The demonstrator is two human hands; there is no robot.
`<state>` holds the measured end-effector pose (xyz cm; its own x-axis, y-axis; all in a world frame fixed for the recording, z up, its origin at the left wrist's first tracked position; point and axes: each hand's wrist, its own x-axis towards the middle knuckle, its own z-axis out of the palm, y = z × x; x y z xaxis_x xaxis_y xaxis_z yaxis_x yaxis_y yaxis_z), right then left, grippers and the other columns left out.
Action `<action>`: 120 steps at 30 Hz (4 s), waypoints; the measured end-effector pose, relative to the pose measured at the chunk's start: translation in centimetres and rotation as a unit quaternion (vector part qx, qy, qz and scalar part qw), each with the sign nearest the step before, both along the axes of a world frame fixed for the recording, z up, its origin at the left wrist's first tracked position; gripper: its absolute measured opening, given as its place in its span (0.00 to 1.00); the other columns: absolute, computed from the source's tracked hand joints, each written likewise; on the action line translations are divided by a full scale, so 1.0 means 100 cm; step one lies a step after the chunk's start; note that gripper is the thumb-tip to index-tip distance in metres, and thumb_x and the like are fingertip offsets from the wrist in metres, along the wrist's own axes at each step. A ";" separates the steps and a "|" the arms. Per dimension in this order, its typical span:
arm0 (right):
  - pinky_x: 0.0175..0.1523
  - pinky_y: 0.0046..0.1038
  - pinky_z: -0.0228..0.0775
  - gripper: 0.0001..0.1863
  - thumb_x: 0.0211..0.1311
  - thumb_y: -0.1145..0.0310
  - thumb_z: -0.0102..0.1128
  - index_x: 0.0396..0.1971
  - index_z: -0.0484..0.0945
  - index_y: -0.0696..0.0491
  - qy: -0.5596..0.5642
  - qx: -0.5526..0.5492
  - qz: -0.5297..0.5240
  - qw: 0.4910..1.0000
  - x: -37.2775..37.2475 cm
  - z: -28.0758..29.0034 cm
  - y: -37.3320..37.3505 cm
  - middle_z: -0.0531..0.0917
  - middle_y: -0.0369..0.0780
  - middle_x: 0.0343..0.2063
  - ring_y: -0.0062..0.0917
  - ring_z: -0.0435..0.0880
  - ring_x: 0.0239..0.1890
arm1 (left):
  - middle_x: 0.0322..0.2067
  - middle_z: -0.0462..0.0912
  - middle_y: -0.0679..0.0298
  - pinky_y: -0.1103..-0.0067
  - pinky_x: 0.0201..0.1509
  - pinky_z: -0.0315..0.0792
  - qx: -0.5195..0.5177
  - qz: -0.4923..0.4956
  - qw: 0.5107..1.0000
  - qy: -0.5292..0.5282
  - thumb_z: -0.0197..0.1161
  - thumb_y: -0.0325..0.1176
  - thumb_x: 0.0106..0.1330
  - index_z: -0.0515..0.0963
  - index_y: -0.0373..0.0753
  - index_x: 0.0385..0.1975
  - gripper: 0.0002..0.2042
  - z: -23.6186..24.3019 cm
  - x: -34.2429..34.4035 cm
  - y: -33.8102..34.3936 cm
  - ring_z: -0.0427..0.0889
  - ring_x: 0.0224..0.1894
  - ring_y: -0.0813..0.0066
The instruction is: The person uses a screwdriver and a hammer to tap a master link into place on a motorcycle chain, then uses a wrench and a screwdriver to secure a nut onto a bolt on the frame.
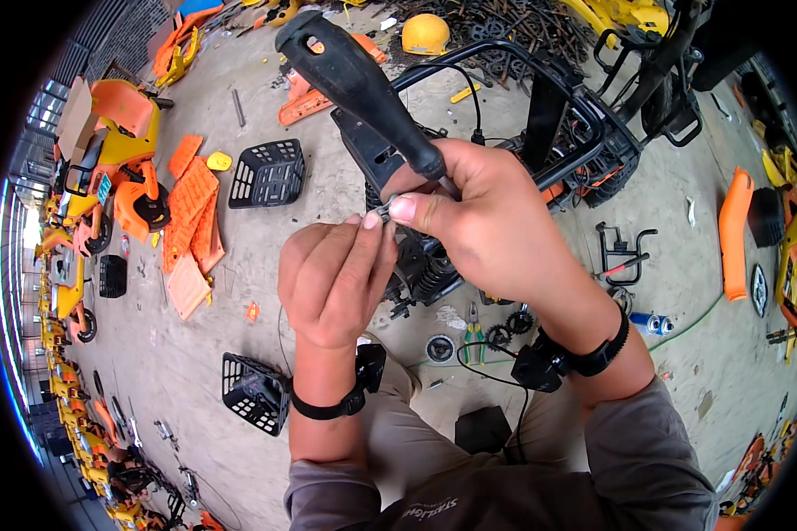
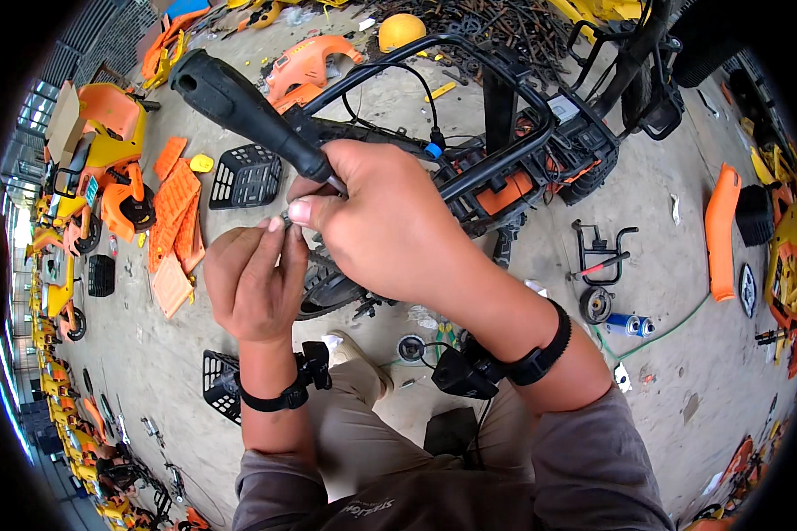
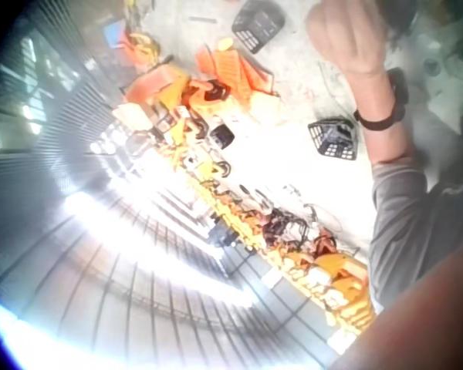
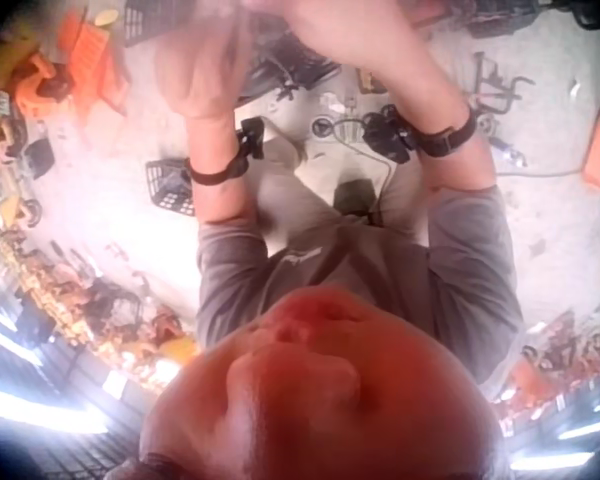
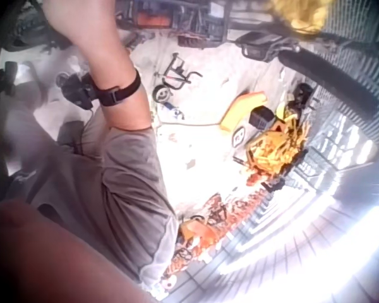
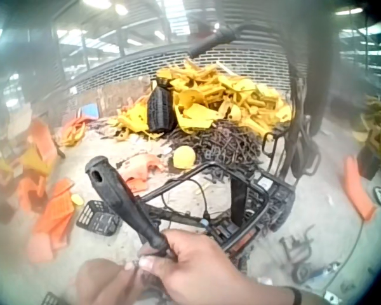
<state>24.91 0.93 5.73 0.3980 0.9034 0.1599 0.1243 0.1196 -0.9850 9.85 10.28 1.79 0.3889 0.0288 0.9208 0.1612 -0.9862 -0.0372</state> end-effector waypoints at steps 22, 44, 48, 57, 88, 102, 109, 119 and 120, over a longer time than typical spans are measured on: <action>0.37 0.20 0.71 0.05 0.64 0.78 0.62 0.38 0.81 0.61 0.049 0.009 0.094 0.994 0.017 0.014 -0.009 0.84 0.35 0.28 0.16 0.79 0.30 | 0.31 0.81 0.62 0.85 0.31 0.69 -0.688 -0.249 0.681 0.031 0.63 0.32 0.72 0.76 0.31 0.45 0.11 0.031 -0.008 -0.025 0.75 0.28 0.82; 0.18 0.19 0.64 0.30 0.82 0.50 0.28 0.32 0.74 0.58 -0.144 0.367 -0.126 0.910 0.034 0.081 -0.118 0.70 0.41 0.20 0.19 0.67 0.16 | 0.47 0.82 0.56 0.68 0.46 0.85 -0.808 -0.340 0.477 -0.065 0.53 0.35 0.78 0.67 0.34 0.67 0.21 0.027 -0.023 -0.060 0.85 0.38 0.71; 0.19 0.19 0.64 0.29 0.80 0.48 0.36 0.31 0.72 0.60 -0.169 0.368 -0.061 0.912 0.014 0.071 -0.113 0.70 0.42 0.20 0.20 0.68 0.16 | 0.49 0.82 0.56 0.68 0.48 0.85 -0.809 -0.351 0.459 -0.107 0.53 0.35 0.78 0.66 0.34 0.68 0.22 0.027 -0.023 -0.072 0.86 0.43 0.69; 0.26 0.20 0.62 0.28 0.75 0.45 0.48 0.30 0.75 0.59 -0.212 0.310 -0.137 0.917 -0.014 0.063 -0.123 0.74 0.42 0.22 0.20 0.72 0.21 | 0.51 0.81 0.55 0.68 0.50 0.85 -0.801 -0.355 0.464 -0.133 0.53 0.34 0.78 0.66 0.34 0.68 0.22 0.029 -0.021 -0.088 0.86 0.45 0.66; 0.44 0.38 0.81 0.18 0.80 0.65 0.42 0.52 0.72 0.67 -0.117 0.312 -0.035 0.942 -0.018 0.045 -0.038 0.70 0.37 0.16 0.26 0.78 0.24 | 0.27 0.80 0.65 0.82 0.26 0.72 -0.699 -0.113 0.704 0.059 0.61 0.29 0.71 0.78 0.28 0.56 0.17 0.005 0.002 -0.045 0.77 0.24 0.83; 0.18 0.20 0.49 0.22 0.79 0.49 0.45 0.31 0.69 0.53 0.044 0.198 -0.044 0.978 -0.027 0.079 0.037 0.59 0.29 0.13 0.14 0.55 0.13 | 0.33 0.83 0.57 0.77 0.38 0.74 -0.515 -0.057 0.851 0.080 0.64 0.25 0.66 0.80 0.31 0.46 0.11 -0.006 0.005 -0.027 0.80 0.32 0.75; 0.18 0.20 0.45 0.35 0.73 0.31 0.32 0.24 0.65 0.50 0.098 0.169 0.046 0.980 -0.019 0.079 0.049 0.57 0.29 0.12 0.14 0.53 0.13 | 0.29 0.83 0.62 0.79 0.36 0.75 -0.542 -0.064 0.833 0.088 0.66 0.24 0.67 0.79 0.30 0.41 0.07 -0.007 0.002 -0.020 0.79 0.30 0.79; 0.16 0.21 0.45 0.33 0.72 0.33 0.40 0.22 0.64 0.49 0.089 0.130 0.085 0.984 -0.015 0.069 0.077 0.58 0.29 0.12 0.15 0.53 0.11 | 0.27 0.83 0.63 0.81 0.33 0.74 -0.559 -0.061 0.822 0.093 0.66 0.26 0.67 0.80 0.31 0.41 0.07 -0.009 0.001 -0.018 0.79 0.28 0.81; 0.16 0.21 0.45 0.33 0.72 0.33 0.40 0.22 0.64 0.49 0.092 0.129 0.083 0.984 -0.010 0.066 0.079 0.58 0.29 0.12 0.15 0.53 0.11 | 0.27 0.83 0.63 0.81 0.33 0.74 -0.561 -0.061 0.820 0.097 0.66 0.26 0.67 0.80 0.31 0.41 0.07 -0.008 0.000 -0.018 0.79 0.28 0.81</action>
